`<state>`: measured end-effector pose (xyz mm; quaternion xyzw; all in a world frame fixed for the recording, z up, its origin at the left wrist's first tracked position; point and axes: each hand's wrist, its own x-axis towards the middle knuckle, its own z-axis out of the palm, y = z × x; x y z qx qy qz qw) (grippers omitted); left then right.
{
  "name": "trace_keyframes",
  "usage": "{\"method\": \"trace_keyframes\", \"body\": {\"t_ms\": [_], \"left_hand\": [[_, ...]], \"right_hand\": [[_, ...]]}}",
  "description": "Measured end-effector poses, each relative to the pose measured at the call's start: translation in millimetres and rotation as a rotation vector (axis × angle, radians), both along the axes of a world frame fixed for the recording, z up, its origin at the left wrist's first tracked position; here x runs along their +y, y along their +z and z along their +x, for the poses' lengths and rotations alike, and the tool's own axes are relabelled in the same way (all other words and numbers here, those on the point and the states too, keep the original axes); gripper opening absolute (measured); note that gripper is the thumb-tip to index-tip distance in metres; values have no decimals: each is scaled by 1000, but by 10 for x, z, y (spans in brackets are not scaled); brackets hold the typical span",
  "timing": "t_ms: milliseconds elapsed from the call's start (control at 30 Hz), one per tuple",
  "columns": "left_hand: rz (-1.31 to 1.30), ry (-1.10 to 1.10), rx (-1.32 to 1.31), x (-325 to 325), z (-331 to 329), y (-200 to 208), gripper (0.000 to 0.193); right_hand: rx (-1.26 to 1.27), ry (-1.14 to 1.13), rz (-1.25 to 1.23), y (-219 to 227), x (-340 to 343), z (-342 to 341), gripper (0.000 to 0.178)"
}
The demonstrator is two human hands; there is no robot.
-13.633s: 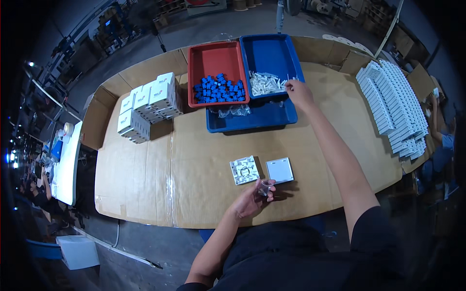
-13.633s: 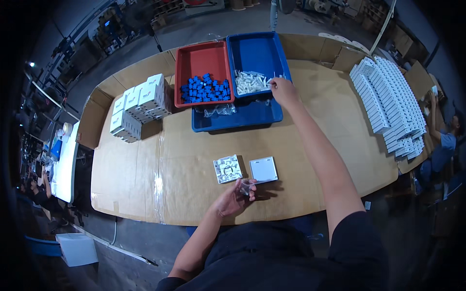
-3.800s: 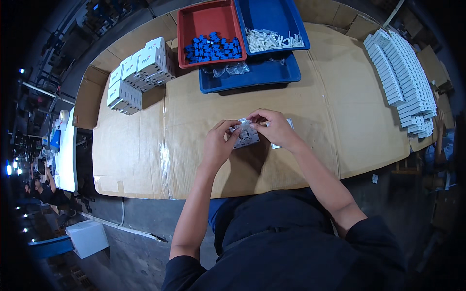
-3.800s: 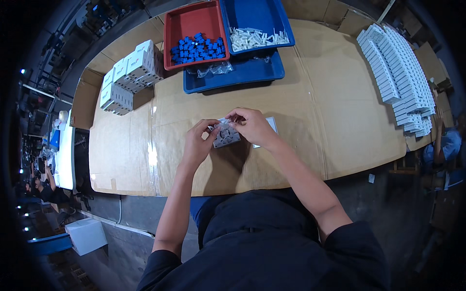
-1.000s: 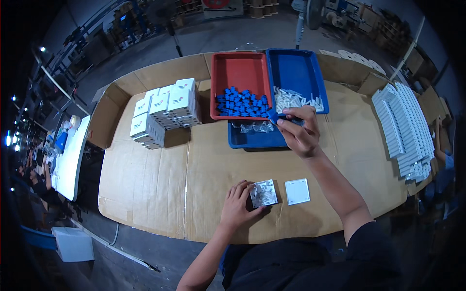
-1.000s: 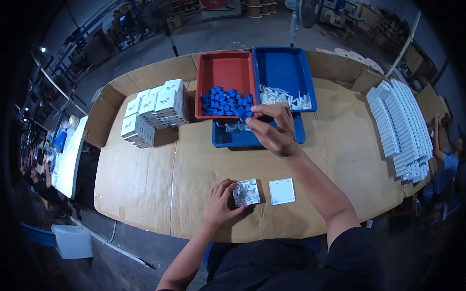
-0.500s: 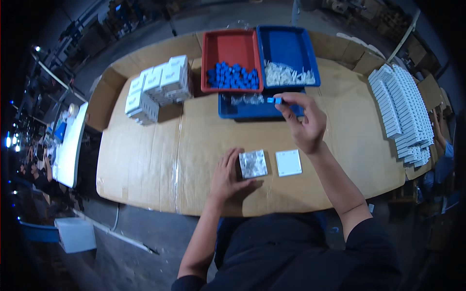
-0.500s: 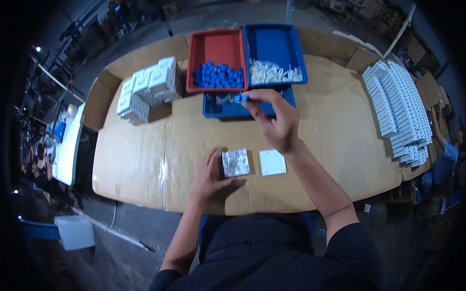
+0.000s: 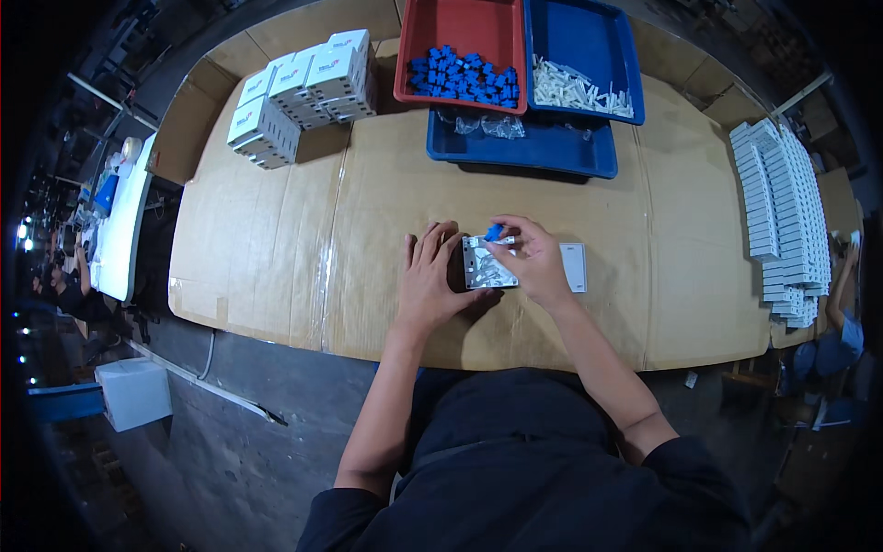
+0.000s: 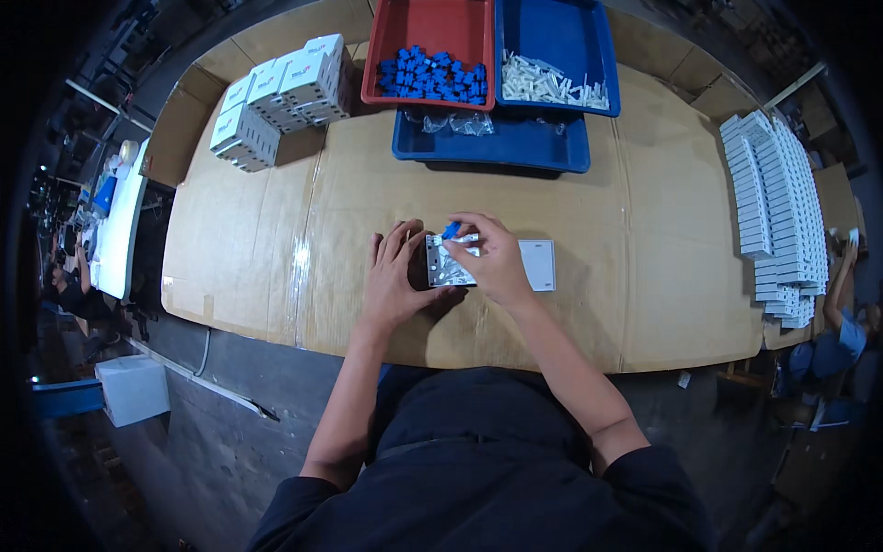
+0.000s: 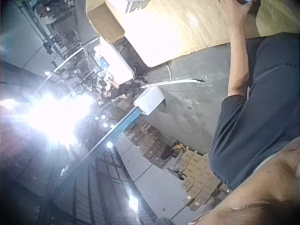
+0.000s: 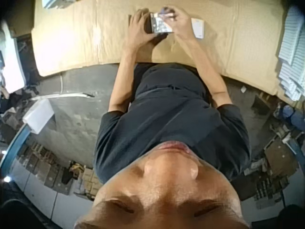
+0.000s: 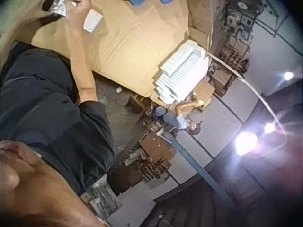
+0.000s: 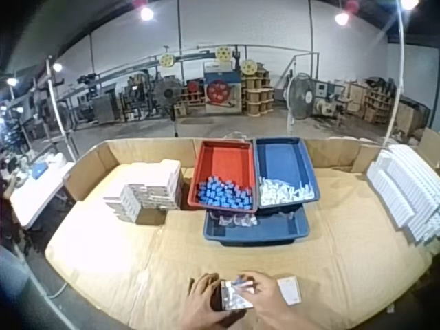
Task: The person assembles small electronic components by hand, placing blue connectors, white connectors, and circuit boards into plastic bags, then bagging the small parts into white boxes.
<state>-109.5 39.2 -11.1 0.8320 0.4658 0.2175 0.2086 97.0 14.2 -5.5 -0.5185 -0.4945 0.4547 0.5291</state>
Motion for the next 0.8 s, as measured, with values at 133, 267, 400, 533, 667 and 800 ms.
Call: {"method": "trace_keyframes", "body": {"t_ms": [133, 267, 400, 533, 667, 800], "left_hand": [[31, 28, -60, -1, 12, -14, 91], [34, 11, -62, 3, -3, -36, 90], [14, 9, -73, 1, -19, -35, 88], [22, 11, -69, 15, -22, -32, 88], [36, 4, -51, 27, -20, -49, 87], [36, 1, -46, 30, -28, -60, 86]], "right_hand": [[-586, 46, 189, 69, 79, -17, 35], [-720, 129, 281, -3, 158, -39, 33], [-795, 155, 321, -16, 160, -58, 29], [-842, 137, 349, 9, 158, -57, 27], [-875, 151, 349, 49, 165, -37, 25], [-876, 142, 343, 38, 163, -43, 25]]}}
